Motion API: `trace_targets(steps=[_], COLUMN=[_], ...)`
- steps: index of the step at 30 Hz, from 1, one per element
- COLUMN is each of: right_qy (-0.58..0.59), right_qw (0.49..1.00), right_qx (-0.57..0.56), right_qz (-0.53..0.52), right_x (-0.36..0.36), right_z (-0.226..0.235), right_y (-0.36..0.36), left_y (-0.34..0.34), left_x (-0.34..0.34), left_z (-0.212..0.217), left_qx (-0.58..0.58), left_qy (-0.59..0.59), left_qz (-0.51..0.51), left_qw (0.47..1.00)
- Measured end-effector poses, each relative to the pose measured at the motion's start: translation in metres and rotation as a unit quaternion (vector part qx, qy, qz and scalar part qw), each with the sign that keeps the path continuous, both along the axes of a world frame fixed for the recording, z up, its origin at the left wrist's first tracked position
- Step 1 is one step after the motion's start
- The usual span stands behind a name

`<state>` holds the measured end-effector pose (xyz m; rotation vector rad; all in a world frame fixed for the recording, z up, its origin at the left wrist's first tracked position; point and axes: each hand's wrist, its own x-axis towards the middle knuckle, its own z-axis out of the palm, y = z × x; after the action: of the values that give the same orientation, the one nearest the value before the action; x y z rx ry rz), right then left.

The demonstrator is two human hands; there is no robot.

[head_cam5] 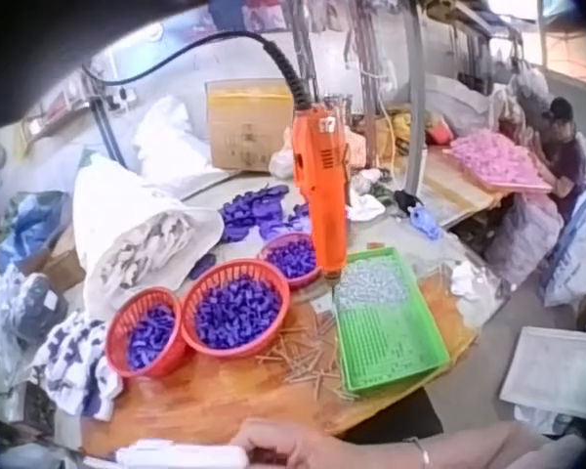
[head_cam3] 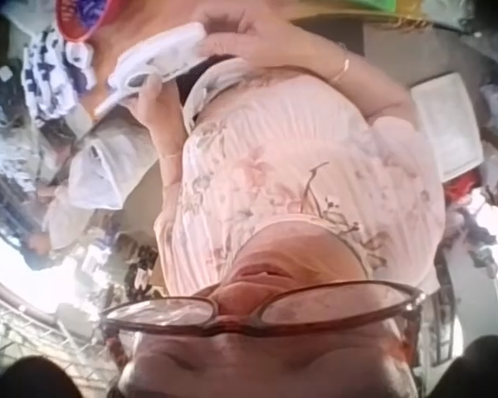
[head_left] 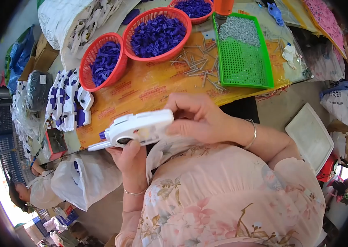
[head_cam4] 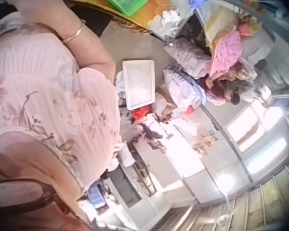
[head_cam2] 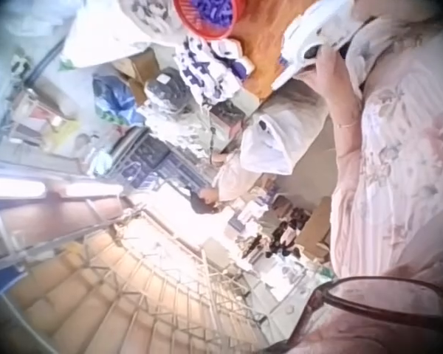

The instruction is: Assembling plastic toy walkie-talkies by joining internal circuit components and outer casing pieces.

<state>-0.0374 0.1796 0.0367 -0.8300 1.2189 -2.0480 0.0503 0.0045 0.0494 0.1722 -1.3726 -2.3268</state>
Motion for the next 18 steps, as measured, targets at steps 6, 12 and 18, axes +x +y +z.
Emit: trace_targets(steps=[6, 12, 18], right_qy=[-0.116, 0.370, 0.308], right_qw=[0.983, 0.898, 0.937], right_qx=[0.134, 0.122, 0.142], right_qz=[0.036, -0.206, -0.087], right_x=[-0.012, -0.024, -0.032], right_z=[-0.004, 0.015, 0.013], right_y=[0.001, 0.005, 0.010], left_y=[-0.006, 0.008, 0.003], left_x=[-0.020, -0.028, -0.034], left_z=[0.001, 0.007, 0.007], left_qx=[-0.126, -0.225, -0.460], left_qy=[-0.115, -0.112, 0.000], left_qz=[-0.018, -0.114, -0.141], left_qw=[0.985, 0.961, 0.877])
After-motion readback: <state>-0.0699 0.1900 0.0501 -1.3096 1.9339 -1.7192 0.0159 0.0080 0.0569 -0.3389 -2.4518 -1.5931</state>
